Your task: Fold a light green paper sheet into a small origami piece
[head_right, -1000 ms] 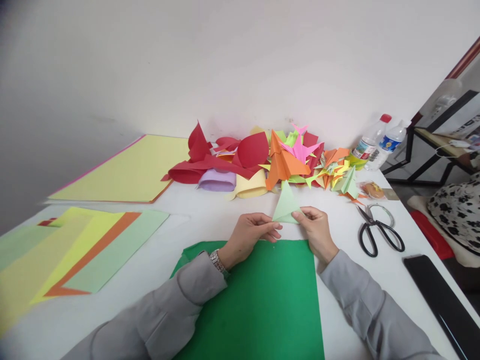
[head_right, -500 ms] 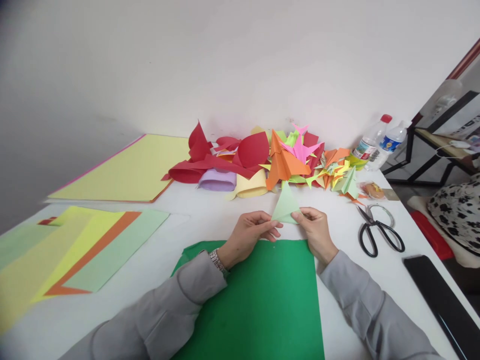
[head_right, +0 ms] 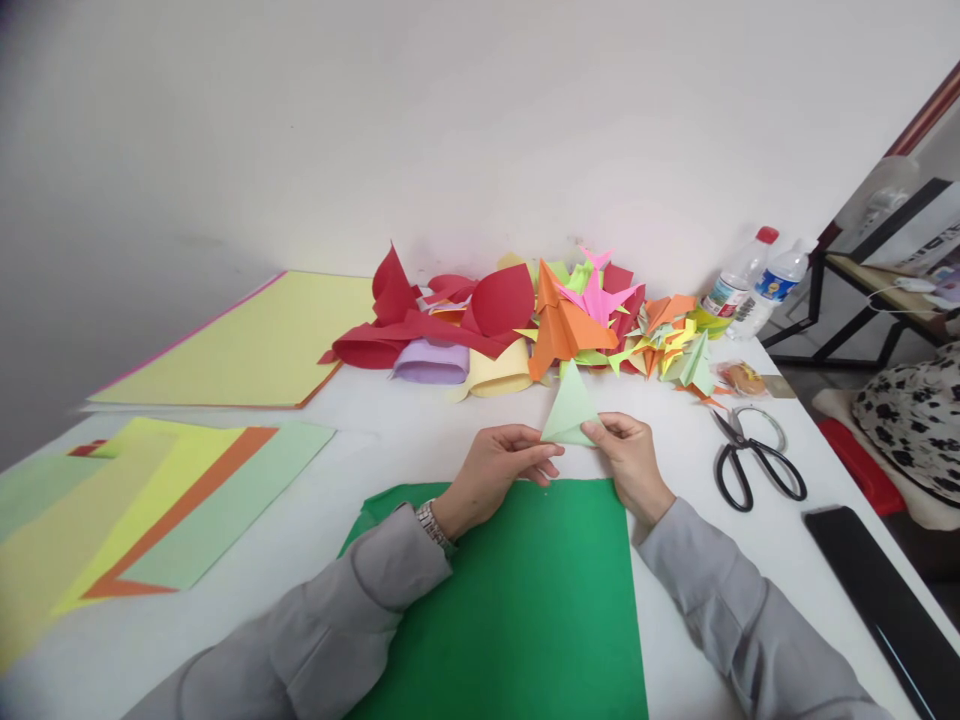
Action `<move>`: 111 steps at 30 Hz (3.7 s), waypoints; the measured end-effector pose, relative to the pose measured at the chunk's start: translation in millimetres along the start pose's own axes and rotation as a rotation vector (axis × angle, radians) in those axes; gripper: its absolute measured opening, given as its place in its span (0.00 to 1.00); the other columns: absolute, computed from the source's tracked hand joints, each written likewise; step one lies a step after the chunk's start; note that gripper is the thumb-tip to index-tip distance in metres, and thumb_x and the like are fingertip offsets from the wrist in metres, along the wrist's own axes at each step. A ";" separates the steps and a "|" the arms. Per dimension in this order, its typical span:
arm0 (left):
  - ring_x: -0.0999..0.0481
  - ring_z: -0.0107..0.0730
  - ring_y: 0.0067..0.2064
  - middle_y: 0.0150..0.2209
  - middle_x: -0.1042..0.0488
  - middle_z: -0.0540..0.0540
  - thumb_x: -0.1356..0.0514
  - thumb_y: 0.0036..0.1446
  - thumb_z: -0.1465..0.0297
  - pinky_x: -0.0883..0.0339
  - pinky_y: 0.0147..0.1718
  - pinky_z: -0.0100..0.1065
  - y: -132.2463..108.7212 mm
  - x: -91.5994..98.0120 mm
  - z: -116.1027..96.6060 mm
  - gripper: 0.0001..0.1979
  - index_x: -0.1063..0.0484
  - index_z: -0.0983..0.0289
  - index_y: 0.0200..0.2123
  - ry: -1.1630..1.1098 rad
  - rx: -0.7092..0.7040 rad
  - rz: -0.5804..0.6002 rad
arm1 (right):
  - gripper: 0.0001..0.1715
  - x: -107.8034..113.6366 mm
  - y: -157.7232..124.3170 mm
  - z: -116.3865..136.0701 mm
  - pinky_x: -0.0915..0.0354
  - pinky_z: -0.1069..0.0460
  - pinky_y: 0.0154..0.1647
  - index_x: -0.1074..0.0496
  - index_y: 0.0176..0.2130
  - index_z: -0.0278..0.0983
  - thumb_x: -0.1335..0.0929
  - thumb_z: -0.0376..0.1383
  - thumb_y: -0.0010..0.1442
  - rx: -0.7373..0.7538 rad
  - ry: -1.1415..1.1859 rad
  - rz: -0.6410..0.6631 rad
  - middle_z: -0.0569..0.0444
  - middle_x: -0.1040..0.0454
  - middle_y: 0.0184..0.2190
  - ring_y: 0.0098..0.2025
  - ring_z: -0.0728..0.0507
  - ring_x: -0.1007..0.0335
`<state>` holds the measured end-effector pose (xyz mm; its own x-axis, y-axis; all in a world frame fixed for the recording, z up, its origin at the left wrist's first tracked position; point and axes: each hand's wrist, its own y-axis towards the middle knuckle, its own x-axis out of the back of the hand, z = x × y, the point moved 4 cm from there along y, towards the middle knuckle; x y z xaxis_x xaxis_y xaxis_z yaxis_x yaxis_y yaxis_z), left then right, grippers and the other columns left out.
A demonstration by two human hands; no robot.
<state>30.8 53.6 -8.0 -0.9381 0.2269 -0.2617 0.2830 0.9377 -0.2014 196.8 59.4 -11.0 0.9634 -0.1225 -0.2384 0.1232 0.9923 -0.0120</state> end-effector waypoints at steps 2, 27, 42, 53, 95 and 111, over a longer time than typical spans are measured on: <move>0.25 0.30 0.21 0.20 0.23 0.56 0.29 0.39 0.64 0.28 0.22 0.30 0.1 -0.6 0.5 0.14 0.24 0.70 0.25 0.001 0.002 0.003 | 0.10 0.0 0.0 0.0 0.37 0.53 0.30 0.22 0.25 0.39 0.22 0.40 0.40 0.002 -0.002 0.000 0.58 0.23 0.21 0.24 0.49 0.33; 0.20 0.39 0.31 0.27 0.21 0.57 0.32 0.44 0.61 0.25 0.28 0.34 -1.0 -2.5 1.8 0.16 0.27 0.69 0.26 0.019 -0.085 0.146 | 0.09 -1.3 0.1 -1.3 0.35 0.52 0.32 0.21 0.26 0.38 0.23 0.38 0.41 0.003 -0.068 0.084 0.56 0.21 0.25 0.26 0.47 0.29; 0.23 0.33 0.22 0.22 0.22 0.59 0.37 0.49 0.55 0.28 0.22 0.30 0.6 -4.5 7.0 0.21 0.23 0.71 0.28 0.211 0.006 0.235 | 0.10 -7.6 -2.9 -2.5 0.39 0.54 0.25 0.21 0.24 0.37 0.23 0.40 0.40 -0.047 -0.167 0.224 0.56 0.23 0.22 0.22 0.49 0.33; 0.22 0.34 0.22 0.23 0.21 0.59 0.36 0.49 0.58 0.28 0.21 0.31 1.4 -4.4 10.4 0.18 0.25 0.71 0.26 0.216 0.025 0.195 | 0.11 -7.4 -3.4 -2.7 0.40 0.54 0.25 0.22 0.27 0.37 0.25 0.42 0.46 -0.018 -0.198 0.232 0.56 0.23 0.23 0.23 0.49 0.34; 0.25 0.32 0.18 0.16 0.25 0.57 0.36 0.47 0.58 0.30 0.18 0.30 -0.9 -3.7 7.3 0.19 0.25 0.70 0.20 0.225 0.007 0.191 | 0.14 -4.7 -2.4 0.4 0.35 0.52 0.29 0.21 0.28 0.38 0.23 0.43 0.41 -0.006 -0.067 0.123 0.54 0.22 0.25 0.26 0.48 0.32; 0.24 0.34 0.20 0.17 0.24 0.55 0.38 0.50 0.57 0.28 0.21 0.32 -7.8 -6.8 2.3 0.18 0.24 0.68 0.23 0.221 -0.112 0.058 | 0.16 -18.1 -17.6 -10.0 0.44 0.54 0.21 0.26 0.18 0.34 0.23 0.42 0.41 -0.104 -0.043 0.119 0.56 0.27 0.16 0.19 0.50 0.37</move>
<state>35.4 44.1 -6.8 -0.9453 0.3216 -0.0543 0.3252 0.9420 -0.0834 174.8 44.3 -16.2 0.9793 -0.0029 -0.2024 -0.0151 0.9961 -0.0870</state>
